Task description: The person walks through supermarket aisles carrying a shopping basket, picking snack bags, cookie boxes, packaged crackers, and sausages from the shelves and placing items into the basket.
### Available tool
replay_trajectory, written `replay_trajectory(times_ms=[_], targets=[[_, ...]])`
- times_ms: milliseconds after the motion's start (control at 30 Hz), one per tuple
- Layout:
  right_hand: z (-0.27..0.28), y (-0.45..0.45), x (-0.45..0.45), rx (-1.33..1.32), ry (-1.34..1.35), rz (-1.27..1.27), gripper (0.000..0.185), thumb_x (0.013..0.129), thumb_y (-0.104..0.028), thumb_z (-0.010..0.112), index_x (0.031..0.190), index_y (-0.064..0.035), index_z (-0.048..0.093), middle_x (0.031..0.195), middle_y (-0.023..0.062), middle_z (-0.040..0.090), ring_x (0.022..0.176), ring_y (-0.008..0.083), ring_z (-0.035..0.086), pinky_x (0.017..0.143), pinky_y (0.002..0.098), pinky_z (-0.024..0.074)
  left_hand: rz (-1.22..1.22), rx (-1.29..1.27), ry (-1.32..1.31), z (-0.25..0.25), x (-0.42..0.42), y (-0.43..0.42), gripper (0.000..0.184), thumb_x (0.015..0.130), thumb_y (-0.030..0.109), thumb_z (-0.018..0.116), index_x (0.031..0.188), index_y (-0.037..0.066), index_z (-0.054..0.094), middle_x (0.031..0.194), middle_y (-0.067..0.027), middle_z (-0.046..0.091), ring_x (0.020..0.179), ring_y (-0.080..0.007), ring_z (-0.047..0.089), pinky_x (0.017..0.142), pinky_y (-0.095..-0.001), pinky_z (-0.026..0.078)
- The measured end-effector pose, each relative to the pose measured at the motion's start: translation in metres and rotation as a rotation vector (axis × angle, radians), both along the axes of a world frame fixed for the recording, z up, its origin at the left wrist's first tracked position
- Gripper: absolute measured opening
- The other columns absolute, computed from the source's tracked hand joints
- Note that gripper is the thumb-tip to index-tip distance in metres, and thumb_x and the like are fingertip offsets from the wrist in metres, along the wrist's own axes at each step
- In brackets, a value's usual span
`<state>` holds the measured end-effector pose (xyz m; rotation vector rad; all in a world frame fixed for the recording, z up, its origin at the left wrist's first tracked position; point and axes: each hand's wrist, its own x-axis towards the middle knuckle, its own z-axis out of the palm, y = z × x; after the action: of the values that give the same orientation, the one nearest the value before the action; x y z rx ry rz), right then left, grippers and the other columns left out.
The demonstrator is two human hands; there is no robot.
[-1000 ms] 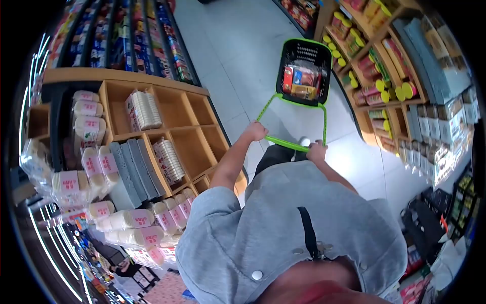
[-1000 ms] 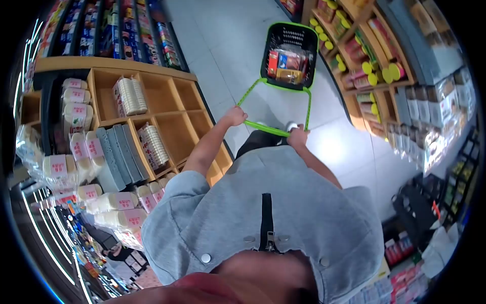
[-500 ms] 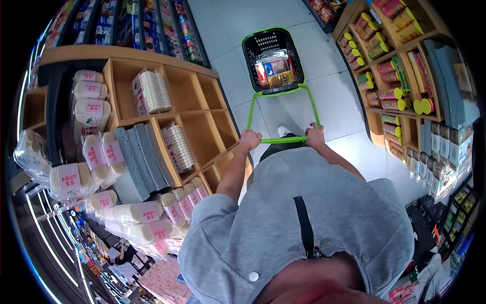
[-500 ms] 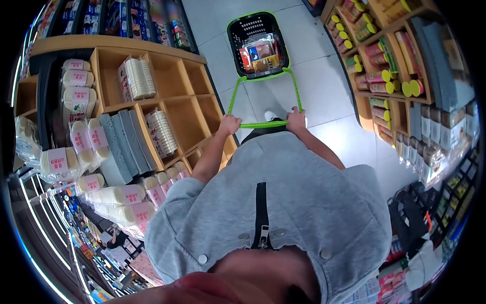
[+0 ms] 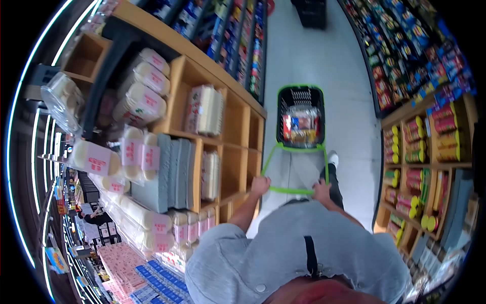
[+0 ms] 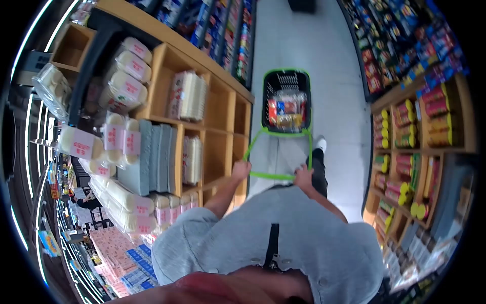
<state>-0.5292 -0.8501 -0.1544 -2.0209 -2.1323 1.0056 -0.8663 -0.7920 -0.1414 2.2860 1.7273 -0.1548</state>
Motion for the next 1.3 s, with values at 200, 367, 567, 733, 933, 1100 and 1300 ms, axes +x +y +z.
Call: replay_trajectory(times_ms=[200, 367, 567, 733, 933, 1100, 1300], targets=[[0.000, 0.084, 0.046, 0.059, 0.117, 0.062, 0.015, 0.062, -0.017, 0.071, 0.078, -0.0143, 0.068, 0.108, 0.0132, 0.056, 0.120, 0.0266, 0.040, 0.091, 0.0535, 0.0259, 0.318, -0.177, -0.156, 0.014, 0.048, 0.037, 0.051, 0.093, 0.037, 0.038, 0.069, -0.001, 0.063, 0.075, -0.0226, 0.061, 0.078, -0.0396, 0.059, 0.076, -0.0506, 0.044], [0.051, 0.177, 0.079, 0.070, 0.175, 0.010, 0.016, 0.063, -0.011, 0.068, 0.079, -0.0107, 0.068, 0.109, 0.0164, 0.055, 0.112, 0.0346, 0.044, 0.092, 0.0489, 0.0300, 0.461, -0.248, -0.224, 0.040, 0.086, 0.121, 0.055, 0.094, 0.040, 0.035, 0.072, -0.002, 0.064, 0.077, -0.0252, 0.062, 0.079, -0.0418, 0.060, 0.076, -0.0527, 0.045], [0.079, 0.282, 0.105, -0.113, 0.164, 0.137, 0.024, 0.065, -0.019, 0.069, 0.085, -0.0071, 0.068, 0.100, 0.0159, 0.061, 0.097, 0.0312, 0.057, 0.090, 0.0445, 0.0407, 0.462, -0.209, -0.214, 0.113, 0.119, 0.211, 0.053, 0.093, 0.043, 0.037, 0.077, 0.003, 0.066, 0.079, -0.0218, 0.064, 0.079, -0.0417, 0.060, 0.074, -0.0537, 0.044], [0.092, 0.377, 0.115, -0.040, 0.239, 0.178, 0.026, 0.069, -0.019, 0.066, 0.092, -0.0065, 0.065, 0.086, 0.0179, 0.065, 0.084, 0.0367, 0.062, 0.075, 0.0445, 0.0502, 0.467, -0.050, -0.231, 0.117, 0.110, 0.293, 0.046, 0.092, 0.041, 0.038, 0.080, 0.007, 0.067, 0.080, -0.0183, 0.064, 0.079, -0.0397, 0.061, 0.072, -0.0513, 0.046], [0.058, 0.473, 0.112, -0.012, 0.090, -0.053, 0.026, 0.077, -0.023, 0.060, 0.095, -0.0041, 0.062, 0.089, 0.0224, 0.064, 0.085, 0.0399, 0.061, 0.075, 0.0476, 0.0488, 0.433, -0.156, -0.325, 0.085, 0.099, 0.433, 0.046, 0.089, 0.046, 0.039, 0.088, 0.010, 0.067, 0.089, -0.0197, 0.064, 0.087, -0.0378, 0.061, 0.076, -0.0464, 0.048], [0.023, 0.514, 0.112, 0.092, 0.137, -0.380, 0.021, 0.084, -0.020, 0.057, 0.095, -0.0024, 0.058, 0.081, 0.0211, 0.063, 0.078, 0.0391, 0.061, 0.069, 0.0424, 0.0482, 0.521, -0.054, -0.793, 0.051, 0.105, 0.540, 0.033, 0.090, 0.035, 0.051, 0.080, 0.006, 0.063, 0.069, -0.0177, 0.060, 0.068, -0.0362, 0.059, 0.062, -0.0407, 0.046], [-0.031, 0.590, 0.083, 0.229, 0.256, -0.785, 0.020, 0.087, -0.020, 0.055, 0.101, -0.0055, 0.056, 0.080, 0.0168, 0.062, 0.075, 0.0334, 0.062, 0.068, 0.0397, 0.0475, 0.742, 0.023, -1.062, -0.053, 0.092, 0.637, 0.023, 0.089, 0.024, 0.056, 0.092, 0.001, 0.060, 0.080, -0.0127, 0.065, 0.079, -0.0236, 0.063, 0.073, -0.0323, 0.047]])
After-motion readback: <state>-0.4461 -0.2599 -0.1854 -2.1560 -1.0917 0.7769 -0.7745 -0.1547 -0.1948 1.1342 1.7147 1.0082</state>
